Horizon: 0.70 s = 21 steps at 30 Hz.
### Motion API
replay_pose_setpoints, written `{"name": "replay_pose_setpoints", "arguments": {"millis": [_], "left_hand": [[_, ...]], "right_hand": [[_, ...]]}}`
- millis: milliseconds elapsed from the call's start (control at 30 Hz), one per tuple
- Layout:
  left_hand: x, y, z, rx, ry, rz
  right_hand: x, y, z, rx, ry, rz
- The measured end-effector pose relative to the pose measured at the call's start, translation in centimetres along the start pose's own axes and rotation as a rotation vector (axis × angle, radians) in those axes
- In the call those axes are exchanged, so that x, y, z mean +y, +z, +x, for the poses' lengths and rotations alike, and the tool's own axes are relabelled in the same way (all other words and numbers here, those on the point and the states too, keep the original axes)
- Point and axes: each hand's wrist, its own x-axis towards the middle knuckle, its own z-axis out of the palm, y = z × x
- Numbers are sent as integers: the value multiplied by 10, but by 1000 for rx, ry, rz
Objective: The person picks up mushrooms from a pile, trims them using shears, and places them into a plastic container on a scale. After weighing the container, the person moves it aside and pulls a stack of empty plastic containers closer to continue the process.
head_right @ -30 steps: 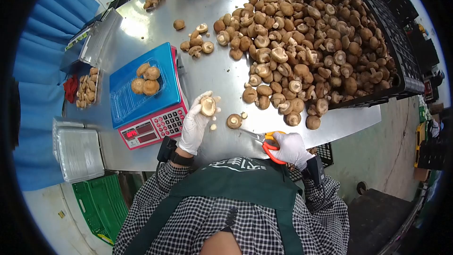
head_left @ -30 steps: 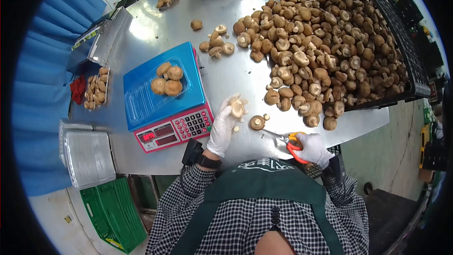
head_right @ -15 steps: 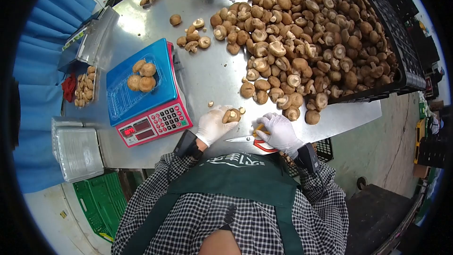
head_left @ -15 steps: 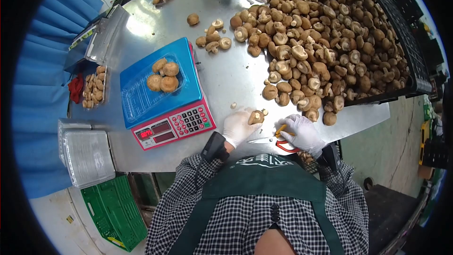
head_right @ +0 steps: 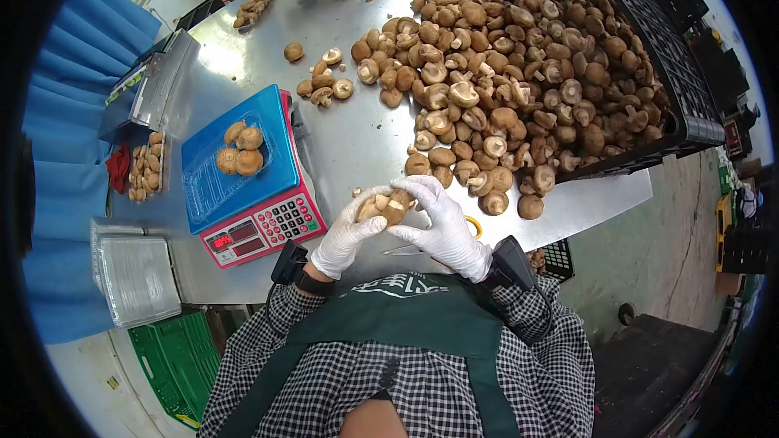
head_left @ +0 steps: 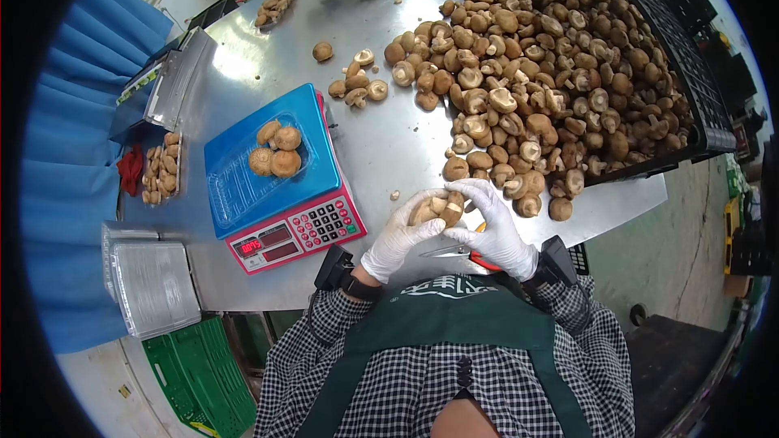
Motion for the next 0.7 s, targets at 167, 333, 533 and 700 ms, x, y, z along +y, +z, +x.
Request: {"name": "replay_pose_setpoints", "arguments": {"millis": [167, 333, 533, 700], "left_hand": [[-1, 5, 2, -11, -96, -4], [-3, 16, 7, 39, -94, 192], [-19, 22, 15, -13, -317, 163], [-58, -18, 36, 181, -124, 592]], "right_hand": [[3, -5, -9, 31, -44, -123], [-5, -11, -15, 58, -52, -308], [0, -38, -42, -164, 141, -430], [11, -100, -104, -446, 430, -678]]}}
